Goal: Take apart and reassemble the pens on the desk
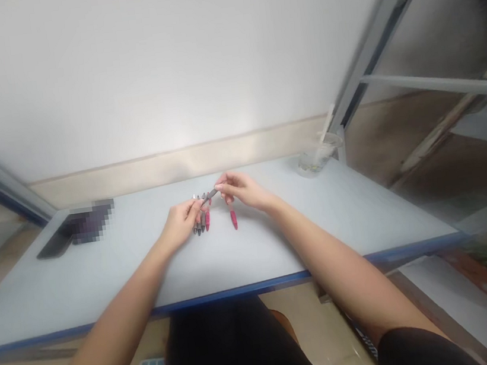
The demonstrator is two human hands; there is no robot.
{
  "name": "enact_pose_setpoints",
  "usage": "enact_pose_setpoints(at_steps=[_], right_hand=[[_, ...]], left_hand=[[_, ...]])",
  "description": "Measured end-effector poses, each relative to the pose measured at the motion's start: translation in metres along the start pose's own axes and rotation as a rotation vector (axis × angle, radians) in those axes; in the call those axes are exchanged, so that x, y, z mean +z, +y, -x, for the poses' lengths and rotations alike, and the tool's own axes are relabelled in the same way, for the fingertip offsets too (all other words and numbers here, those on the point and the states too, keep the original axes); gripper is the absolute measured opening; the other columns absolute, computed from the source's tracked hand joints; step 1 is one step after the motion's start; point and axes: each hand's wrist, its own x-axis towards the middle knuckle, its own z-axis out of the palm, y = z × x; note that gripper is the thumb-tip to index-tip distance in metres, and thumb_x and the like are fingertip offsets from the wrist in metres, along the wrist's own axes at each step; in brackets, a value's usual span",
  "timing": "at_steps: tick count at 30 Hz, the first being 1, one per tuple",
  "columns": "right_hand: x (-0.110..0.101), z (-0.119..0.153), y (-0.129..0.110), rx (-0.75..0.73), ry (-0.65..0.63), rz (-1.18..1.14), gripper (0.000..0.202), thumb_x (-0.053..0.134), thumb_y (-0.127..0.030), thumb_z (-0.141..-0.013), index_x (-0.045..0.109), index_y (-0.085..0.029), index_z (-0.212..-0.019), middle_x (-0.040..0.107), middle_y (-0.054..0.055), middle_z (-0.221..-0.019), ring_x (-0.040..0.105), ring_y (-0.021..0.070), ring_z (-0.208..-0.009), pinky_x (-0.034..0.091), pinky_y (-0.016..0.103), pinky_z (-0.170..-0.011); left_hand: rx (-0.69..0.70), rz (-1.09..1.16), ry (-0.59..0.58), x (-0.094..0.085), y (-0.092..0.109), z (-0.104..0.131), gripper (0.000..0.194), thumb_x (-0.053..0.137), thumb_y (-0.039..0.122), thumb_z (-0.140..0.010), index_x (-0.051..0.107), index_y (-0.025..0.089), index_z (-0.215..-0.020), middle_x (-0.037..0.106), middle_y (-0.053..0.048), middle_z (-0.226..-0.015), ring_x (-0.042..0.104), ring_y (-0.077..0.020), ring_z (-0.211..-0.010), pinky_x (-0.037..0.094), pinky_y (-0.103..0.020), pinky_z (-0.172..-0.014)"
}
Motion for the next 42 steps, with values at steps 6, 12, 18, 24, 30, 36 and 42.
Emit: enact_pose_setpoints(at_steps=[6, 12, 18, 24, 30, 36, 42], right_hand=[[0.005, 0.003, -0.004, 0.038, -0.006, 0.158, 0.054, 0.064, -0.067, -0.096, 0.046, -0.022, -0.072, 0.039, -0.007, -0.058, 0.039, 0.0102, -0.054, 0.037, 0.024, -0.053], [0.008, 0.005, -0.008, 0.191, -0.078, 0.113, 0.063, 0.053, -0.062, -0.104, 0.033, -0.025, -0.057, 0.029, -0.007, -0.044, 0.031, 0.0082, -0.041, 0.030, 0.025, -0.047], [0.004, 0.005, -0.011, 0.223, -0.049, 0.275, 0.059, 0.055, -0.061, -0.103, 0.058, -0.018, -0.063, 0.057, 0.002, -0.051, 0.054, 0.0138, -0.048, 0.046, 0.028, -0.059], [0.006, 0.003, -0.004, 0.060, -0.019, 0.199, 0.022, 0.074, -0.038, -0.089, 0.069, -0.017, -0.094, 0.075, 0.005, -0.091, 0.060, 0.0149, -0.071, 0.048, 0.028, -0.068], [0.006, 0.004, -0.001, 0.163, -0.059, 0.292, 0.040, 0.065, -0.054, -0.097, 0.067, -0.017, -0.082, 0.067, 0.002, -0.070, 0.058, 0.0158, -0.064, 0.047, 0.030, -0.069], [-0.003, 0.001, -0.007, 0.129, -0.063, 0.362, 0.028, 0.062, -0.040, -0.100, 0.069, -0.016, -0.087, 0.071, 0.005, -0.075, 0.061, 0.0171, -0.070, 0.048, 0.030, -0.072], [-0.012, 0.001, -0.012, 0.112, -0.038, 0.283, 0.029, 0.081, -0.023, -0.084, 0.067, -0.017, -0.109, 0.077, 0.003, -0.091, 0.067, 0.0159, -0.075, 0.049, 0.027, -0.071]], left_hand=[[0.023, -0.153, 0.111, 0.000, -0.003, -0.002, 0.044, 0.046, 0.052, -0.103, 0.068, 0.021, -0.082, 0.059, 0.001, -0.062, 0.052, -0.0162, -0.057, 0.042, -0.030, -0.063], [0.047, -0.185, 0.136, -0.004, -0.006, -0.002, 0.038, 0.048, 0.051, -0.102, 0.067, 0.021, -0.087, 0.058, 0.001, -0.066, 0.050, -0.0165, -0.060, 0.040, -0.030, -0.063], [0.141, -0.195, 0.135, -0.005, -0.009, -0.003, 0.027, 0.055, 0.044, -0.102, 0.068, 0.021, -0.100, 0.071, -0.004, -0.091, 0.062, -0.0189, -0.078, 0.049, -0.031, -0.076], [0.240, -0.320, 0.051, -0.007, -0.015, -0.004, 0.033, 0.052, 0.039, -0.106, 0.077, 0.020, -0.116, 0.067, -0.006, -0.097, 0.066, -0.0207, -0.085, 0.054, -0.034, -0.085], [0.250, -0.433, 0.024, -0.007, -0.022, -0.004, 0.035, 0.050, 0.041, -0.109, 0.079, 0.023, -0.119, 0.076, -0.008, -0.108, 0.071, -0.0251, -0.095, 0.055, -0.038, -0.092], [0.287, -0.571, 0.000, -0.005, -0.021, -0.008, 0.037, 0.048, 0.043, -0.111, 0.078, 0.025, -0.124, 0.079, -0.009, -0.110, 0.073, -0.0260, -0.098, 0.056, -0.038, -0.092], [0.324, -0.615, -0.005, -0.005, -0.016, -0.015, 0.042, 0.042, 0.041, -0.112, 0.077, 0.020, -0.124, 0.079, -0.012, -0.112, 0.073, -0.0279, -0.103, 0.057, -0.039, -0.093]])
